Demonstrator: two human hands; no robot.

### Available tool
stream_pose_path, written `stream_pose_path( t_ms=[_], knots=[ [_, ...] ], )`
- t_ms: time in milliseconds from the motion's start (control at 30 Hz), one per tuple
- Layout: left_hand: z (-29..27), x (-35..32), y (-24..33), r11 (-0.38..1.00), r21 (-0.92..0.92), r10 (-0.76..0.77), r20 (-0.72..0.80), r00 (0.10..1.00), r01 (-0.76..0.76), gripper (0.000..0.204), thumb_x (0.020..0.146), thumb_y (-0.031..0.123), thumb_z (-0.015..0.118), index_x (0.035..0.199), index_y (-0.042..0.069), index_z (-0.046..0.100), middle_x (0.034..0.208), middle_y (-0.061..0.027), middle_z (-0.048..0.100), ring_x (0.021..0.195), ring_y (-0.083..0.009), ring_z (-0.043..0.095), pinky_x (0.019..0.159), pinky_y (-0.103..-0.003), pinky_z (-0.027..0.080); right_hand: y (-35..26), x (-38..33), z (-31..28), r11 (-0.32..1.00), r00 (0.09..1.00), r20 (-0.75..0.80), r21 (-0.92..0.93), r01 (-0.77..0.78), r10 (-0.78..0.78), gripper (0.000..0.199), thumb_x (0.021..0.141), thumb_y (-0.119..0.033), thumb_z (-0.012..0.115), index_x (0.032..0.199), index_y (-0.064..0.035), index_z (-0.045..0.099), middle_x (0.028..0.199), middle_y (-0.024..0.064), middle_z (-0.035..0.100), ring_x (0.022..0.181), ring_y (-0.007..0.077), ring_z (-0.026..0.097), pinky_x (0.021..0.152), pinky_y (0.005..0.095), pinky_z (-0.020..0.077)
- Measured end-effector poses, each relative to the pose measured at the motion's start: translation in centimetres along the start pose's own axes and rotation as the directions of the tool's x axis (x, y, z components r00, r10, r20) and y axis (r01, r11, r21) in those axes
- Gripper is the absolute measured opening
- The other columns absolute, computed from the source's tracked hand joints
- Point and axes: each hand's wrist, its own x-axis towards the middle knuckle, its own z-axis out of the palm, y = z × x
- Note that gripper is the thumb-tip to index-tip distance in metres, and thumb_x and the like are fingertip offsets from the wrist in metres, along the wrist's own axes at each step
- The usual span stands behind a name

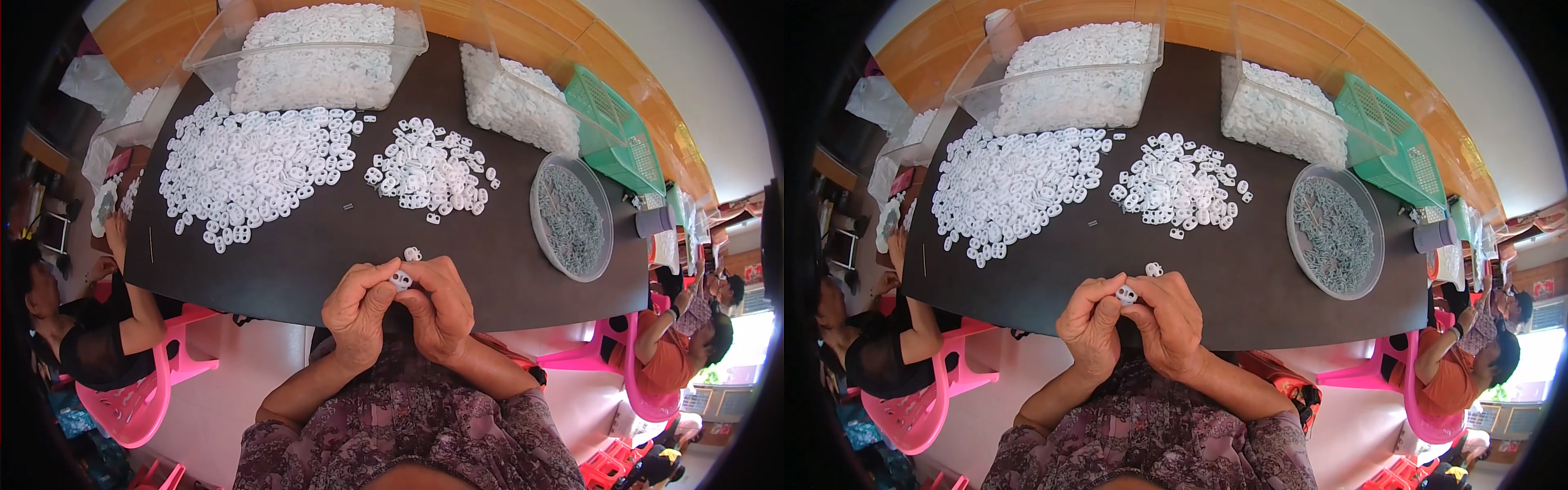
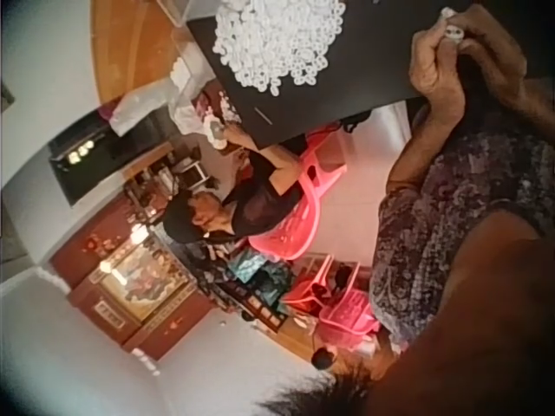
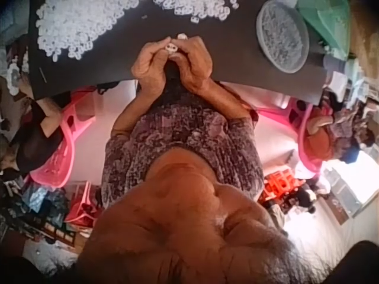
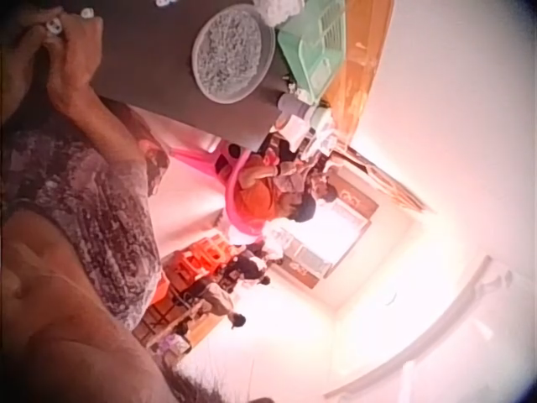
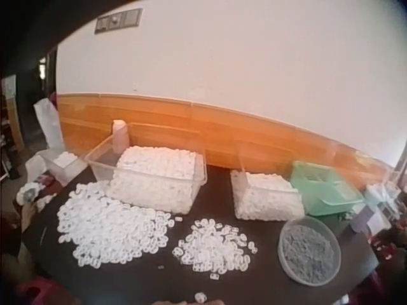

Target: The recorder is assembling small white plastic components by hand on a workbench.

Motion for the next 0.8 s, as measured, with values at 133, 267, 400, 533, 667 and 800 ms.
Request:
stream_pose_path(
  t_ms=[133, 267, 400, 533, 667, 800],
  knots=[
    [0.23, -0.06, -0.03, 1.0, 0.01, 0.027, -0.003, 1.0, -0.027, 0.028, 0.088, 0.02, 0.063, 0.105, -0.003, 0.064, 0.087, -0.0023, 0.057, 0.078, -0.0095, 0.049, 0.071, -0.022, 0.04, -0.21, -0.12, 0.03, 1.0, 1.0, -0.008, 0.012, 0.001, -0.001, 0.026, 0.079, -0.005, 0.067, 0.102, 0.0047, 0.06, 0.089, 0.0132, 0.063, 0.073, 0.0257, 0.058, 0.063, 0.0321, 0.0459],
    [0.34, 0.16, -0.3, 0.976, 0.108, 0.19, -0.022, 0.982, -0.187, 0.021, 0.089, 0.014, 0.062, 0.103, -0.002, 0.063, 0.078, -0.0036, 0.056, 0.068, -0.0107, 0.049, 0.059, -0.022, 0.04, -0.25, -0.21, 0.27, 1.0, 1.0, -0.014, 0.019, 0.008, -0.007, 0.025, 0.081, -0.005, 0.065, 0.103, 0.005, 0.06, 0.09, 0.0133, 0.064, 0.073, 0.0258, 0.059, 0.063, 0.0317, 0.0462],
    [0.47, 0.02, -0.76, 0.952, 0.166, 0.264, -0.024, 0.964, -0.256, 0.021, 0.091, 0.015, 0.058, 0.103, -0.003, 0.061, 0.08, -0.0065, 0.058, 0.069, -0.0134, 0.053, 0.06, -0.024, 0.043, -0.48, -0.36, 0.6, 1.0, 1.0, -0.018, -0.002, 0.001, -0.001, 0.024, 0.082, -0.005, 0.065, 0.103, 0.0051, 0.059, 0.09, 0.0134, 0.064, 0.074, 0.026, 0.059, 0.063, 0.0317, 0.0462],
    [0.33, -0.21, -0.7, 0.949, 0.183, 0.265, -0.017, 0.964, -0.258, 0.021, 0.092, 0.015, 0.057, 0.103, -0.003, 0.06, 0.082, -0.0079, 0.058, 0.07, -0.0151, 0.055, 0.061, -0.025, 0.044, -0.63, -0.42, 0.79, 1.0, 0.999, -0.039, -0.022, 0.013, -0.013, 0.023, 0.083, -0.005, 0.064, 0.103, 0.0052, 0.06, 0.089, 0.0135, 0.064, 0.074, 0.0261, 0.059, 0.063, 0.0317, 0.0464],
    [0.41, -0.26, -0.45, 0.94, 0.211, 0.278, -0.018, 0.96, -0.268, 0.021, 0.093, 0.016, 0.056, 0.103, -0.003, 0.059, 0.082, -0.0086, 0.059, 0.071, -0.0157, 0.056, 0.06, -0.025, 0.045, -0.55, -0.41, 0.83, 1.0, 0.999, -0.046, -0.003, 0.022, -0.022, 0.023, 0.083, -0.006, 0.064, 0.102, 0.005, 0.06, 0.088, 0.0139, 0.063, 0.074, 0.0262, 0.059, 0.062, 0.0318, 0.0465],
    [0.47, -0.44, -0.45, 0.941, 0.212, 0.277, -0.026, 0.961, -0.265, 0.022, 0.093, 0.016, 0.056, 0.103, -0.003, 0.059, 0.082, -0.0087, 0.059, 0.071, -0.016, 0.056, 0.061, -0.025, 0.045, -0.55, -0.44, 0.85, 1.0, 0.999, -0.042, 0.009, 0.02, -0.019, 0.022, 0.083, -0.006, 0.064, 0.102, 0.0048, 0.06, 0.088, 0.0141, 0.063, 0.074, 0.0262, 0.059, 0.062, 0.0318, 0.0465]
  ],
)
